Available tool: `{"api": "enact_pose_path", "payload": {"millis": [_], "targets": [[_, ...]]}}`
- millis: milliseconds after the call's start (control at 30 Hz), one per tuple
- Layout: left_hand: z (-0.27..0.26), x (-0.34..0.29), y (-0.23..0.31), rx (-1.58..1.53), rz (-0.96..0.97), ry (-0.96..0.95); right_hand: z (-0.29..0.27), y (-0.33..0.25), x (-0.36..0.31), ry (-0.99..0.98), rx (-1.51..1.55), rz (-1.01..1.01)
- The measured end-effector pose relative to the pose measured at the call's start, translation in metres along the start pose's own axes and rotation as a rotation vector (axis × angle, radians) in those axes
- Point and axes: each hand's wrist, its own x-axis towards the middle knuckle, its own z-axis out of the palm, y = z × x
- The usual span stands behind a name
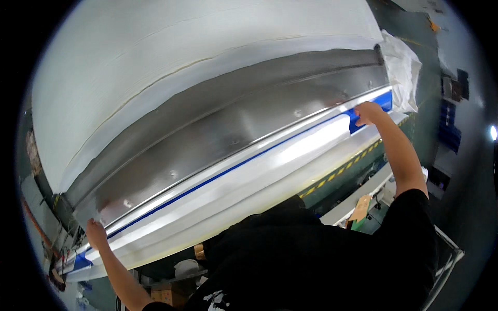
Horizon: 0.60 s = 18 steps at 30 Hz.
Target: The person repeatedly feeds individual white paper sheets into a machine's input slot, aligning and inserting each sheet by hand. The person also briefly adjusts the head-mounted camera strap during the task.
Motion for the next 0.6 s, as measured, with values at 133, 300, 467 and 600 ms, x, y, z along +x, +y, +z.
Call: {"api": "enact_pose_path", "payload": {"millis": [133, 300, 467, 600], "targets": [[0.018, 0.009, 0.001, -0.183, -0.099, 0.262, -0.023, -0.034, 0.006, 0.057, -0.299, -0.152], [-0.007, 0.028, 0.057, -0.232, -0.01, 0.61, -0.114, -0.172, 0.002, 0.244, 0.211, -0.226], [-0.049, 0.036, 0.105, -0.455, 0.028, 0.717, -0.234, -0.34, -0.036, 0.475, 0.07, -0.613], [-0.047, 0.038, 0.109, -0.63, 0.024, 0.748, -0.313, -0.498, -0.062, 0.64, 0.039, -0.95]]}}
